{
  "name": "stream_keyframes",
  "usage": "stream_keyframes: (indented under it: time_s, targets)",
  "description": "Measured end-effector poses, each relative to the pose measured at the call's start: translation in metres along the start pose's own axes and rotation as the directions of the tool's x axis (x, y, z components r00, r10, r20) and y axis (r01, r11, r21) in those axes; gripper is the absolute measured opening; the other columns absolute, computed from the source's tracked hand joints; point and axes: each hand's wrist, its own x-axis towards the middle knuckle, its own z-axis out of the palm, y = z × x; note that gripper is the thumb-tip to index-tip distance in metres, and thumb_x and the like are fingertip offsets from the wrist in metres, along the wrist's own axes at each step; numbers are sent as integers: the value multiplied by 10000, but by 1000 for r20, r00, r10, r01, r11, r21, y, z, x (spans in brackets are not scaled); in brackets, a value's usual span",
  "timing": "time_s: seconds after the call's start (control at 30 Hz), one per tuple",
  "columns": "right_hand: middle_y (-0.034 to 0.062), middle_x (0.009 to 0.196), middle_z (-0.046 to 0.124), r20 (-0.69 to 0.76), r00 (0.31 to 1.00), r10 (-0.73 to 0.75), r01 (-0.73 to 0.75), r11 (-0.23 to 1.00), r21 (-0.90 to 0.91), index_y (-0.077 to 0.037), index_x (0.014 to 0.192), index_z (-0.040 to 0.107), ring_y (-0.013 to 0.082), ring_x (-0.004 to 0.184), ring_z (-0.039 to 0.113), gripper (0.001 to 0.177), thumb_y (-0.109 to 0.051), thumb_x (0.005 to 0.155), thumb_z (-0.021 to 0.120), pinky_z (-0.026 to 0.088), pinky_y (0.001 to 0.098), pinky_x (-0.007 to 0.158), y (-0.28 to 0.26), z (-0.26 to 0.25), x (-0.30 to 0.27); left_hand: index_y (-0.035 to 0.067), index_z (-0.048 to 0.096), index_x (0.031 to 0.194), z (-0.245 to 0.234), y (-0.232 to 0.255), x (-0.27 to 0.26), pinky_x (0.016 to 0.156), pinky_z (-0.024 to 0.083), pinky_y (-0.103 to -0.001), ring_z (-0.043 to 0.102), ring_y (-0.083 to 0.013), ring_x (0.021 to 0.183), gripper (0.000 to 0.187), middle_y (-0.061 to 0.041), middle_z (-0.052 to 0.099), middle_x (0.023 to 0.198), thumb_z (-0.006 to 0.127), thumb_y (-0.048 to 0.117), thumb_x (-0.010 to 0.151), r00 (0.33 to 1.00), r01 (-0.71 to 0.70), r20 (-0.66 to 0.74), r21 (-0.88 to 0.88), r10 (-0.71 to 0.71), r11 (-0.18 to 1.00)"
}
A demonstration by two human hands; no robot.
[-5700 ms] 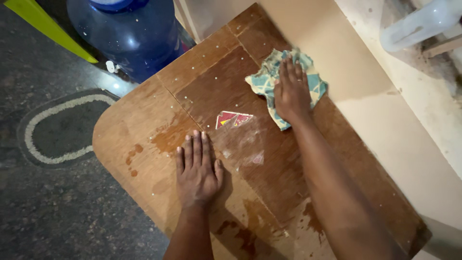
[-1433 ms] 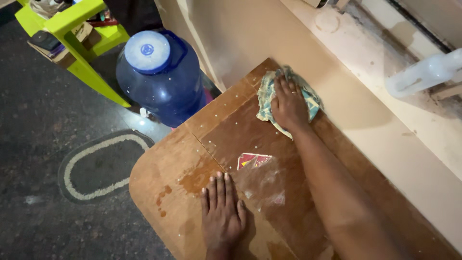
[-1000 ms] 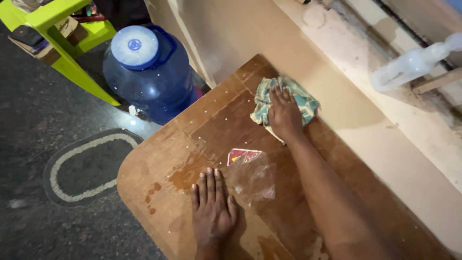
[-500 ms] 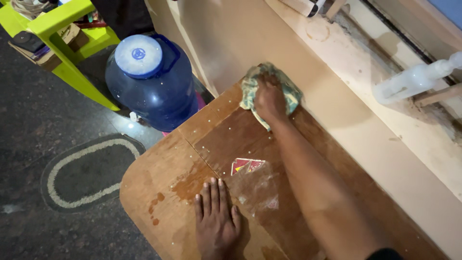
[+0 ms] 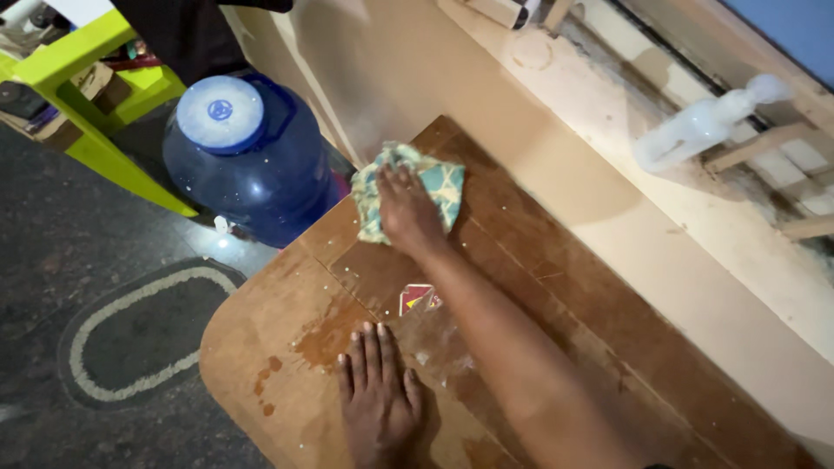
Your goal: The person wipes a wooden table surface with a patterned cloth, moving the cloth back and forth across the table to remove liquid residue. The person uses both hands to hold the cloth and apply pressure while cleaning.
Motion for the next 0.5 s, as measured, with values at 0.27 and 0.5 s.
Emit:
stream_keyframes:
  time_s: [0.27,0.5]
  targets:
    - [199,1545,502,65,997,-31,28,999,42,21,1478,509,389,1457,435,501,-153,1020,405,307,475,1231,12,-11,-4,36,361,1539,9,-7,-4,1218,176,-503,309,-327,1499,722,-156,392,1594,448,361,900,1000,-31,4,22,31,999]
    - [161,1561,465,160,953,258,-268,963,42,-66,1527,461,362,1465,385,500,-168,1041,412,321,437,1202,67,-38,19,38,381,1539,6,-6,-3,1228,167,-499,303,-325,1507,705,-162,382,1606,454,354,914,999,-35,-25,-4,35,999]
